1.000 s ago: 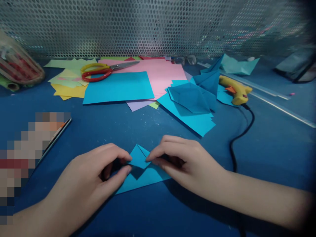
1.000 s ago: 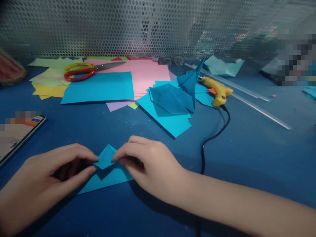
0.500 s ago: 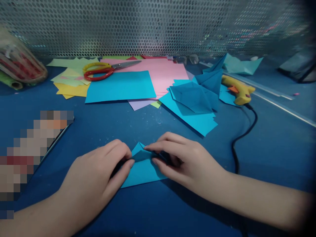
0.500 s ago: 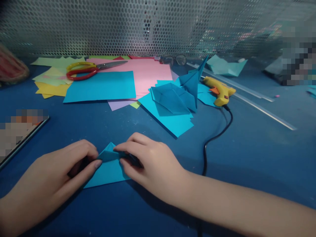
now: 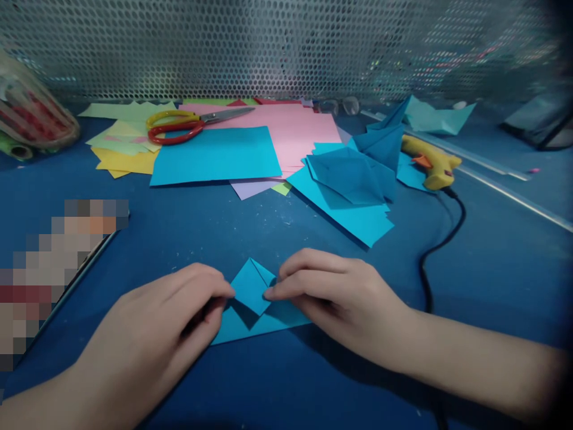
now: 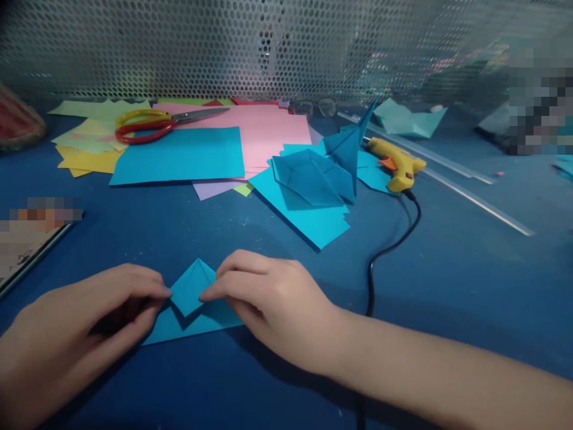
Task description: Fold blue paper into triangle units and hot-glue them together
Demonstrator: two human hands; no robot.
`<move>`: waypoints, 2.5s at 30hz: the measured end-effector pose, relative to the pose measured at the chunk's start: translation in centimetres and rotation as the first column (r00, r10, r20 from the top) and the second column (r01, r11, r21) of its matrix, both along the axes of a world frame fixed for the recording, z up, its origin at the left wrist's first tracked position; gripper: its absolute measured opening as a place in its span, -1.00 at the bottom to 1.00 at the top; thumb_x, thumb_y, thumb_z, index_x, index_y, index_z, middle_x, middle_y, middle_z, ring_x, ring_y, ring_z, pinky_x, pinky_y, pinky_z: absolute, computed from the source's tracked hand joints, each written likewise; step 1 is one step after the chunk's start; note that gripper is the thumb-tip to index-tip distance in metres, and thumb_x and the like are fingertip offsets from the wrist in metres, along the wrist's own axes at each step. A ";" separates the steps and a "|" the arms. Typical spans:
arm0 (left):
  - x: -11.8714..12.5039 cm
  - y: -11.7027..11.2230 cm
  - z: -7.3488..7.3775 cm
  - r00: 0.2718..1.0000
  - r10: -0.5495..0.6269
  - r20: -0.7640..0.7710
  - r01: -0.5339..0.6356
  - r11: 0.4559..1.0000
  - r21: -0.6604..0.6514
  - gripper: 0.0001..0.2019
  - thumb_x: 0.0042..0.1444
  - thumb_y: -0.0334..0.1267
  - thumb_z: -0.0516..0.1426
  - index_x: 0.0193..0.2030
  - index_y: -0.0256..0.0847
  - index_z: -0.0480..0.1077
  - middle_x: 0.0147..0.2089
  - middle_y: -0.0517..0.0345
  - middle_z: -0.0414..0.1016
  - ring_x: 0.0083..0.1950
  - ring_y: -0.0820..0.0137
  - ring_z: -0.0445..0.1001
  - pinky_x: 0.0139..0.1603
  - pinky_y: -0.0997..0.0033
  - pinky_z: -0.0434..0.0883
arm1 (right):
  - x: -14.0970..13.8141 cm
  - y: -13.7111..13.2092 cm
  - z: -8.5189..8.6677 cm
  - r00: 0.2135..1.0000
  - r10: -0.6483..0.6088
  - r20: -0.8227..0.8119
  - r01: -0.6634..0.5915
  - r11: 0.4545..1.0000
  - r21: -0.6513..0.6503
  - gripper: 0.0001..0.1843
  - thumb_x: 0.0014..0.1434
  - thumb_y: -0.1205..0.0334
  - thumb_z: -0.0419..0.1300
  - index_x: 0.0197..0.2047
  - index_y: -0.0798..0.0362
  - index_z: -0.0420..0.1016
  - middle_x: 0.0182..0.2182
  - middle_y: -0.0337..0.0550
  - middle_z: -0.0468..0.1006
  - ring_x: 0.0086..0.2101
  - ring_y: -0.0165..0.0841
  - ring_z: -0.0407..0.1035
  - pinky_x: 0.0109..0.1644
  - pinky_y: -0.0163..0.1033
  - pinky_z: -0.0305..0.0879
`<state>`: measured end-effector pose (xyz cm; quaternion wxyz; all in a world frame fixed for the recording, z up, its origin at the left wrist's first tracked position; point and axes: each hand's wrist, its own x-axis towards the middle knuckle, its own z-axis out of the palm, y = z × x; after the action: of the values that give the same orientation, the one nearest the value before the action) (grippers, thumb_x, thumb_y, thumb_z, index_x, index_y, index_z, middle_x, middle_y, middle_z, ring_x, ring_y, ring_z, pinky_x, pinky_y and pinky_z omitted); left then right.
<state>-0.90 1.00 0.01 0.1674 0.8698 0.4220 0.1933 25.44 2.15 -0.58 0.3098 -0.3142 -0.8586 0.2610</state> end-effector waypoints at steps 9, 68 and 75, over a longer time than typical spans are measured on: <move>-0.4 -0.2 -0.3 0.997 -0.079 0.006 0.078 0.991 0.113 -0.80 0.38 -0.34 0.03 -0.09 0.01 0.46 -0.11 0.29 0.61 -0.17 0.45 0.59 -0.09 0.55 0.49 | 0.5 0.4 0.1 0.990 0.069 0.124 -0.085 0.988 0.127 -0.64 0.42 0.50 0.00 -0.11 0.09 0.62 -0.20 -0.11 0.66 -0.27 -0.45 0.56 -0.24 -0.38 0.45; 0.6 -4.1 -1.8 0.932 -0.103 -0.348 0.264 0.851 0.454 -0.62 0.43 -0.43 -0.17 0.22 -0.34 0.33 0.29 -0.03 0.38 0.23 0.27 0.35 0.36 0.36 0.21 | 0.5 0.8 0.8 0.940 0.223 0.257 -0.302 0.893 0.333 -0.58 0.51 0.43 -0.07 -0.18 0.29 0.62 -0.10 0.00 0.69 -0.16 -0.30 0.49 -0.04 -0.21 0.49; 1.1 -3.3 -0.9 0.906 -0.175 -0.386 0.347 0.829 0.439 -0.61 0.40 -0.51 -0.21 0.14 -0.35 0.36 0.19 -0.05 0.51 0.16 0.22 0.41 0.15 0.26 0.31 | 0.3 0.8 1.0 0.931 0.189 0.312 -0.300 0.882 0.363 -0.55 0.52 0.41 -0.10 -0.16 0.23 0.63 -0.02 -0.05 0.68 -0.12 -0.32 0.50 0.03 -0.24 0.48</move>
<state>0.18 -2.33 -0.88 -0.1103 0.9528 0.2550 0.1224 25.71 2.96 0.44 0.2137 -0.1636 -0.9605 0.0703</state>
